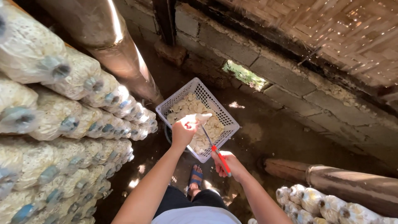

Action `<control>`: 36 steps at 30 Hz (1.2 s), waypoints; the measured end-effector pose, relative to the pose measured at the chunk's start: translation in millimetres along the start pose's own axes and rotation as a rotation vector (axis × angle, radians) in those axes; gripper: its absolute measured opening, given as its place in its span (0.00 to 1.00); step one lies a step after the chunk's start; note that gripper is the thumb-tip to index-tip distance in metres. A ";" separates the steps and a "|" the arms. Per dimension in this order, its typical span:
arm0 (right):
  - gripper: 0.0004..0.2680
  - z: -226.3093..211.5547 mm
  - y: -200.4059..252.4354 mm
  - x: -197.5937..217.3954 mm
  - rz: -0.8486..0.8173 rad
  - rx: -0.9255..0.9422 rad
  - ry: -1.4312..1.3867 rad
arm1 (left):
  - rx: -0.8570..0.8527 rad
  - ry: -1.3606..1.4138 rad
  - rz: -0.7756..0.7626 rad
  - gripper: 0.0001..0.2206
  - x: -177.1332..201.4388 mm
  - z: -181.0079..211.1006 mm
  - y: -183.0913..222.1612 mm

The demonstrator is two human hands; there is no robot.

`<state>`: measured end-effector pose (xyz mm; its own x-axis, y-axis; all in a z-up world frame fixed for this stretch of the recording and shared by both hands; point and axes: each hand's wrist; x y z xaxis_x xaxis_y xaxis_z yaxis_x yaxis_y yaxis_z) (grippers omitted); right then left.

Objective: Harvesting mushrooms from growing bags and placing them into a collection basket.

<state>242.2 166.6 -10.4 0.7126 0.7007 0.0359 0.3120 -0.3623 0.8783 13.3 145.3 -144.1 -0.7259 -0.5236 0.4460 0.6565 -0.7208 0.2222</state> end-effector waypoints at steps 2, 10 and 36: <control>0.20 -3.5 -0.8 0.9 0.007 -0.025 -0.037 | -0.251 -0.006 0.077 0.03 7.2 22.2 8.1; 0.20 -2.1 -21.8 1.7 0.033 0.019 -0.019 | -0.615 0.007 0.166 0.09 2.1 17.5 -5.2; 0.20 -8.2 1.2 -17.2 -0.110 0.016 -0.092 | 0.263 1.002 0.146 0.15 23.6 4.2 -9.1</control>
<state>225.2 159.1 -6.0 0.7281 0.6774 -0.1049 0.4007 -0.2964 0.8669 -8.9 141.3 -131.9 -0.3947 -0.8212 -0.4121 0.6885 -0.5613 0.4592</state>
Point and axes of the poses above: each hand's wrist, its own y-axis away from the middle knuckle, its own x-axis out of the back of the hand, z = x × y, and after that the axes turned 11 degrees about -x, right-handed
